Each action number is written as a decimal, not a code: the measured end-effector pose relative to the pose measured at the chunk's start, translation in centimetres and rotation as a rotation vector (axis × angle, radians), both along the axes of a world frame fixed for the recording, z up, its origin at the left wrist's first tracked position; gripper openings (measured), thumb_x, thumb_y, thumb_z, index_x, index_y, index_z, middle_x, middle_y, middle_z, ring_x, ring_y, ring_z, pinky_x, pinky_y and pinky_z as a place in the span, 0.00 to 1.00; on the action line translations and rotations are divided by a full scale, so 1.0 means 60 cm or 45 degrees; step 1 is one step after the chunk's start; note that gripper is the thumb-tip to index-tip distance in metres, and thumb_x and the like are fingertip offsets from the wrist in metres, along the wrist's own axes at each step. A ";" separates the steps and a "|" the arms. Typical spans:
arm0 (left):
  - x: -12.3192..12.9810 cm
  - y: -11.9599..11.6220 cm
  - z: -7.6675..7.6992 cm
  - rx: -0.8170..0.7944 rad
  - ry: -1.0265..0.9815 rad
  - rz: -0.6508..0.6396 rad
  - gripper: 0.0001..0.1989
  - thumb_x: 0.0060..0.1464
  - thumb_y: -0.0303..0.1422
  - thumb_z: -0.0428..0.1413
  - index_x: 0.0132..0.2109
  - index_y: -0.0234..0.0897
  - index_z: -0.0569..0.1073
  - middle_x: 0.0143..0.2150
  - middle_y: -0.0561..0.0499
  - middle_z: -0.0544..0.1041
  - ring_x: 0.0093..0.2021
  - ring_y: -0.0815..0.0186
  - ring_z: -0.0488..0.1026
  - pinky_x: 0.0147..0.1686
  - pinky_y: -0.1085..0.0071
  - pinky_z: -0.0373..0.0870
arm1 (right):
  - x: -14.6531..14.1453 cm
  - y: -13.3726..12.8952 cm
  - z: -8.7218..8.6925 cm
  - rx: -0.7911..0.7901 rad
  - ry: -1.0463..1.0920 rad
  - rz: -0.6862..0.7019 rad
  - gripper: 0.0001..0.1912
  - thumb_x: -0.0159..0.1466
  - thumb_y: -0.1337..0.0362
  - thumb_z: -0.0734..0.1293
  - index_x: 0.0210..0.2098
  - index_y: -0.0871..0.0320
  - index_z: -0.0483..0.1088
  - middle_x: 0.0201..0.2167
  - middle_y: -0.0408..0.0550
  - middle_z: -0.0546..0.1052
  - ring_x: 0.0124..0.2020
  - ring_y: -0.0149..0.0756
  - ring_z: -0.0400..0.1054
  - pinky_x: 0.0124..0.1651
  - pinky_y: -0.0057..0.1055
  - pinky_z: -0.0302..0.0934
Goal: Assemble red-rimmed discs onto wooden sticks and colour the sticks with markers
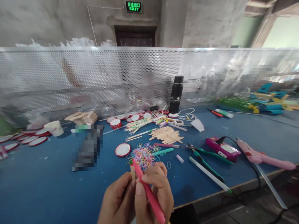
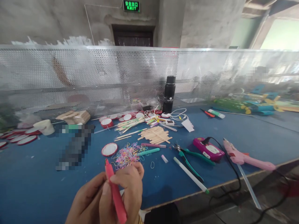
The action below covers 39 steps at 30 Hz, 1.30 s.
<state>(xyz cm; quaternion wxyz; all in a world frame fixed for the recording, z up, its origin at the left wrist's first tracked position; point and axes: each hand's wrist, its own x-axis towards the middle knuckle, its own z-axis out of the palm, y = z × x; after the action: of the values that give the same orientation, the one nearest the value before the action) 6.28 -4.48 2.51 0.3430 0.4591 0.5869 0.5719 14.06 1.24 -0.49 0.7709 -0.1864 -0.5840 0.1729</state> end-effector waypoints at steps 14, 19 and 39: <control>-0.005 0.007 -0.015 0.034 0.068 0.043 0.20 0.60 0.48 0.58 0.30 0.36 0.73 0.25 0.54 0.68 0.26 0.69 0.60 0.28 0.76 0.64 | 0.007 -0.014 0.003 -0.091 -0.024 -0.055 0.06 0.64 0.73 0.62 0.38 0.56 0.64 0.27 0.37 0.70 0.28 0.30 0.68 0.55 0.47 0.58; -0.007 0.006 -0.021 0.053 0.058 0.055 0.20 0.60 0.47 0.57 0.28 0.37 0.71 0.24 0.54 0.67 0.28 0.67 0.64 0.30 0.75 0.64 | 0.008 -0.013 -0.001 -0.055 -0.038 -0.092 0.07 0.64 0.74 0.63 0.37 0.55 0.64 0.27 0.37 0.71 0.29 0.31 0.69 0.53 0.46 0.60; -0.010 0.005 -0.024 0.100 0.243 0.038 0.18 0.64 0.44 0.52 0.29 0.38 0.64 0.28 0.54 0.67 0.29 0.68 0.59 0.29 0.73 0.58 | 0.004 -0.012 0.001 0.010 -0.114 -0.085 0.07 0.63 0.74 0.64 0.37 0.56 0.65 0.27 0.39 0.71 0.30 0.33 0.70 0.49 0.46 0.62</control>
<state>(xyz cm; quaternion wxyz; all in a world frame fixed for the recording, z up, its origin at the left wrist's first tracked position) 5.69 -4.15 1.10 0.2587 0.5157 0.6010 0.5531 14.29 0.52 -0.43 0.7501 -0.2104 -0.6119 0.1363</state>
